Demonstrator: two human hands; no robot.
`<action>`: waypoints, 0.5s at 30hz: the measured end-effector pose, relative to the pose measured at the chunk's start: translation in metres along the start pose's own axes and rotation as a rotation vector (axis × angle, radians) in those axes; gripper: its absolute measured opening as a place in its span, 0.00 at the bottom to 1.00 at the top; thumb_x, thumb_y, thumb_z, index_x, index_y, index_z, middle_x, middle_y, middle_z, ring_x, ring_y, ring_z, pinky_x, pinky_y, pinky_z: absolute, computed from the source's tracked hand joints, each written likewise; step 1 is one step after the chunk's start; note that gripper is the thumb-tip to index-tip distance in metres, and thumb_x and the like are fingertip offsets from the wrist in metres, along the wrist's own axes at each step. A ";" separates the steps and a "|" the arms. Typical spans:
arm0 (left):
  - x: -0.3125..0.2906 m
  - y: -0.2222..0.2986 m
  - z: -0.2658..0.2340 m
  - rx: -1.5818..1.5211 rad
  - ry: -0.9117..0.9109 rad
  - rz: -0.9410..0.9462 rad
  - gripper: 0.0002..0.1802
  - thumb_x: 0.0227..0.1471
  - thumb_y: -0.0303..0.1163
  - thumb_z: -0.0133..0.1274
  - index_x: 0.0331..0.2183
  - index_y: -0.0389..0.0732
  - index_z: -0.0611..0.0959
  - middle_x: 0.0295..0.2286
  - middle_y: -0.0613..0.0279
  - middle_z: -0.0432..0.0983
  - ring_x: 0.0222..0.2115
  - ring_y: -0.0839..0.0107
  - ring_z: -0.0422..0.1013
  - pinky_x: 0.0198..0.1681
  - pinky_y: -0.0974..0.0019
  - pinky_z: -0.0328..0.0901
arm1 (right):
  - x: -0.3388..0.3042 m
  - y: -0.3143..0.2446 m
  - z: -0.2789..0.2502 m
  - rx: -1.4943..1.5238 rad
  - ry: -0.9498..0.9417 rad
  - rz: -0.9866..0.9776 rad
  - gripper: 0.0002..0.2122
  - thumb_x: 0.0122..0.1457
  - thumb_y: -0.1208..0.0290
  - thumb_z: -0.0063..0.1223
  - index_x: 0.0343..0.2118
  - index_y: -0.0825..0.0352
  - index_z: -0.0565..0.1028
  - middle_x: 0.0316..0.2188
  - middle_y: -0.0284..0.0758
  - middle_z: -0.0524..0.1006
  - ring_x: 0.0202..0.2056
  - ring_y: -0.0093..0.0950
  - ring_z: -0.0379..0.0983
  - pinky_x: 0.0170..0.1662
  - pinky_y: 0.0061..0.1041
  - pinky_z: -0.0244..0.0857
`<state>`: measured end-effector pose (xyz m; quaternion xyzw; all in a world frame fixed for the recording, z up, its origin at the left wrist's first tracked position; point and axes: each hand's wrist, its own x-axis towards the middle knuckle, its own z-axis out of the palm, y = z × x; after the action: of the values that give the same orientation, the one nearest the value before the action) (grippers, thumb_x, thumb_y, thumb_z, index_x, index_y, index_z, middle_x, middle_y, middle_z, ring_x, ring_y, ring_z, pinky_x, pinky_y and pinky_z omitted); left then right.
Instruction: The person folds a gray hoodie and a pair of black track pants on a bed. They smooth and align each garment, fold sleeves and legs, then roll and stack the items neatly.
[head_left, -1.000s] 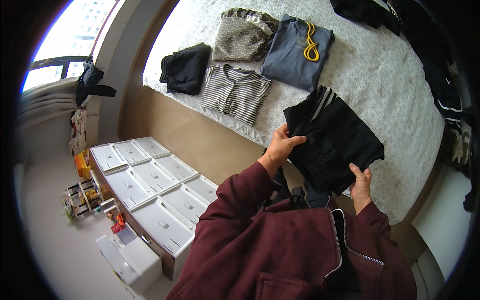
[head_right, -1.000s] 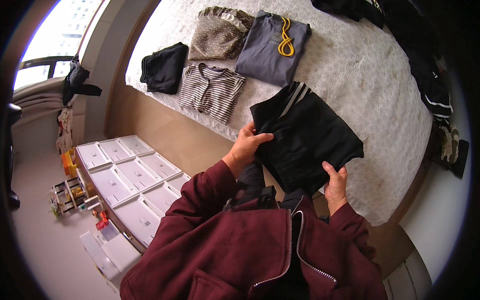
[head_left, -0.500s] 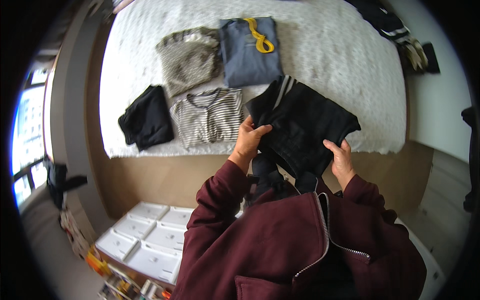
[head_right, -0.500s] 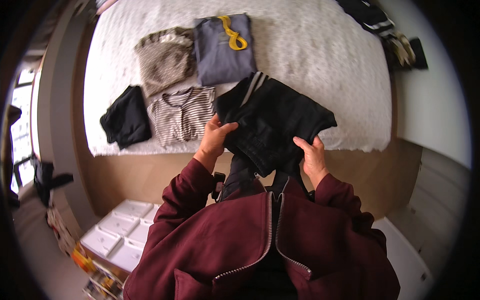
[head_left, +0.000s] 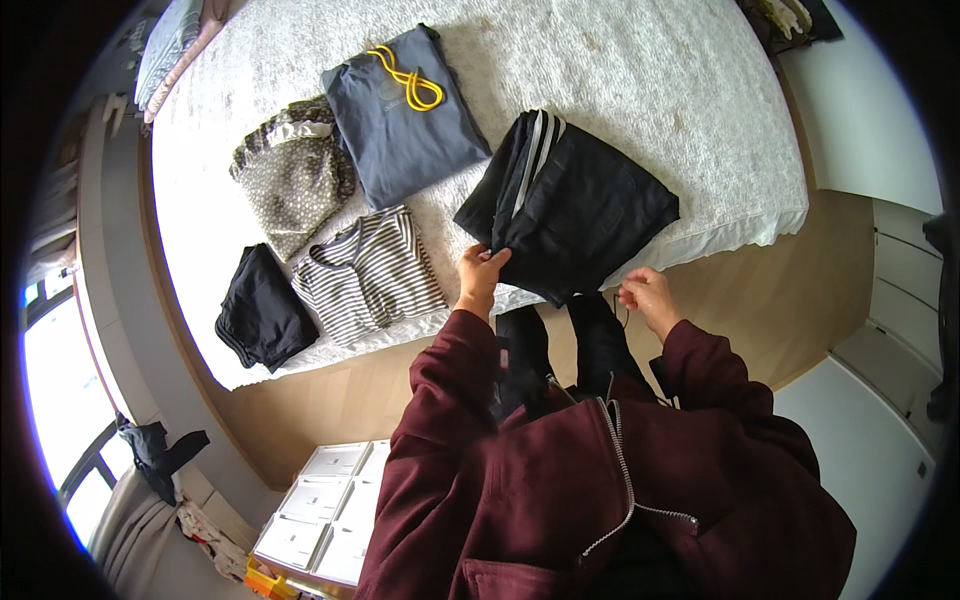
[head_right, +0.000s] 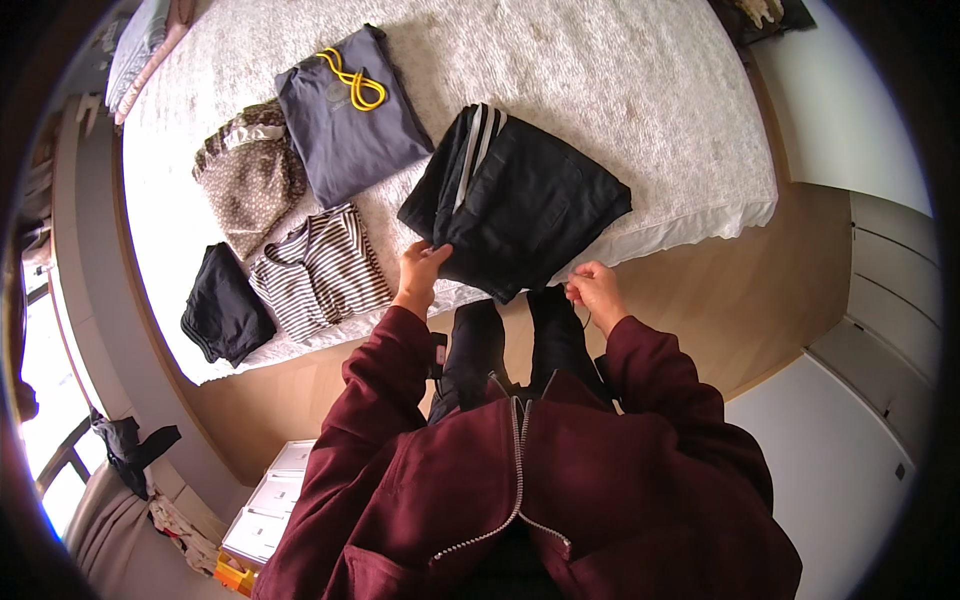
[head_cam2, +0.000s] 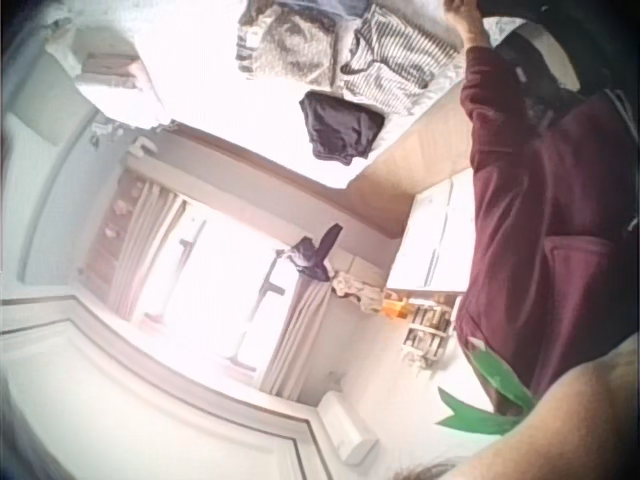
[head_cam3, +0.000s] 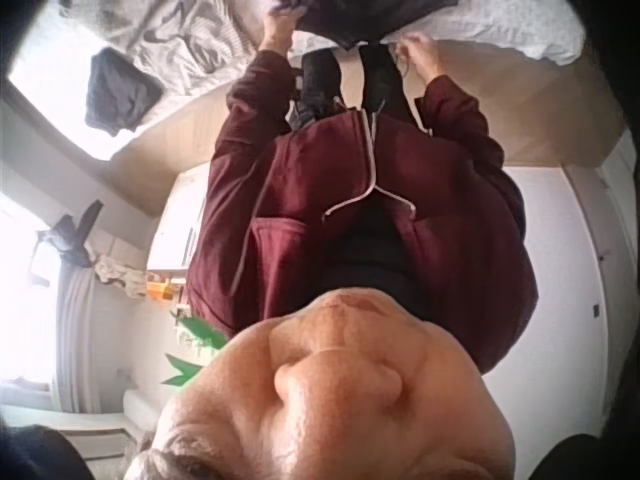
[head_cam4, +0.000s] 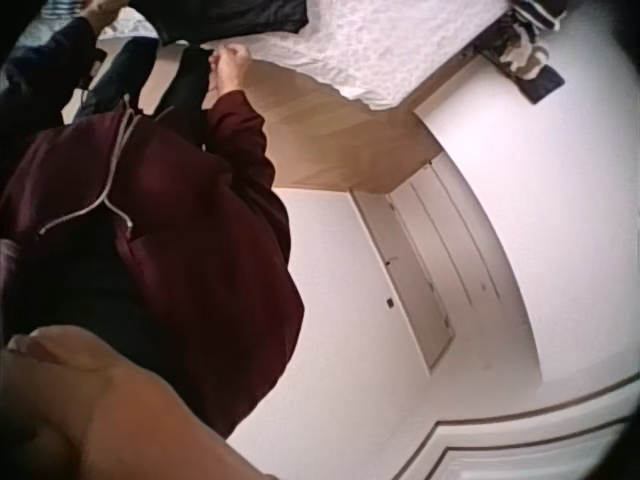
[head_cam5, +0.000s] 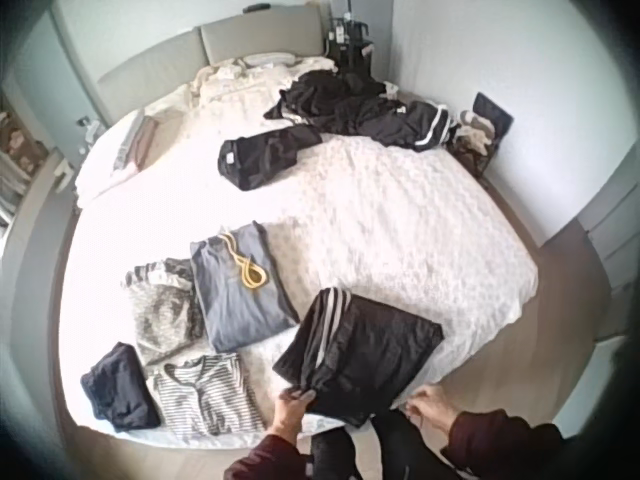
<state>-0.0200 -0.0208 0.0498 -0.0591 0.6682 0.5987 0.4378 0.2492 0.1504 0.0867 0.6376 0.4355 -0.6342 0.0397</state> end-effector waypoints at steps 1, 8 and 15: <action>0.002 -0.011 -0.003 0.033 0.106 -0.105 0.27 0.43 0.26 0.69 0.45 0.27 0.76 0.28 0.67 0.73 0.27 0.78 0.69 0.33 0.75 0.66 | 0.006 0.005 -0.004 -0.089 0.001 -0.172 0.08 0.57 0.71 0.58 0.37 0.66 0.73 0.25 0.31 0.78 0.23 0.22 0.74 0.25 0.22 0.67; -0.032 -0.035 -0.003 -0.402 0.076 -0.200 0.23 0.52 0.34 0.63 0.47 0.36 0.75 0.37 0.63 0.78 0.38 0.70 0.74 0.41 0.63 0.68 | 0.071 -0.083 -0.038 -0.395 0.216 -0.866 0.15 0.54 0.68 0.62 0.42 0.66 0.73 0.33 0.34 0.77 0.34 0.28 0.73 0.40 0.29 0.68; -0.046 -0.070 0.036 -0.756 -0.070 -0.010 0.29 0.51 0.28 0.63 0.54 0.41 0.72 0.46 0.62 0.75 0.48 0.65 0.70 0.55 0.58 0.64 | 0.146 -0.153 -0.036 -0.667 0.000 -0.724 0.37 0.48 0.51 0.68 0.53 0.75 0.69 0.50 0.50 0.74 0.51 0.41 0.72 0.55 0.35 0.64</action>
<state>0.0689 -0.0296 0.0314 -0.1994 0.3846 0.8023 0.4107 0.1579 0.3405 0.0472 0.3980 0.8084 -0.4333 0.0187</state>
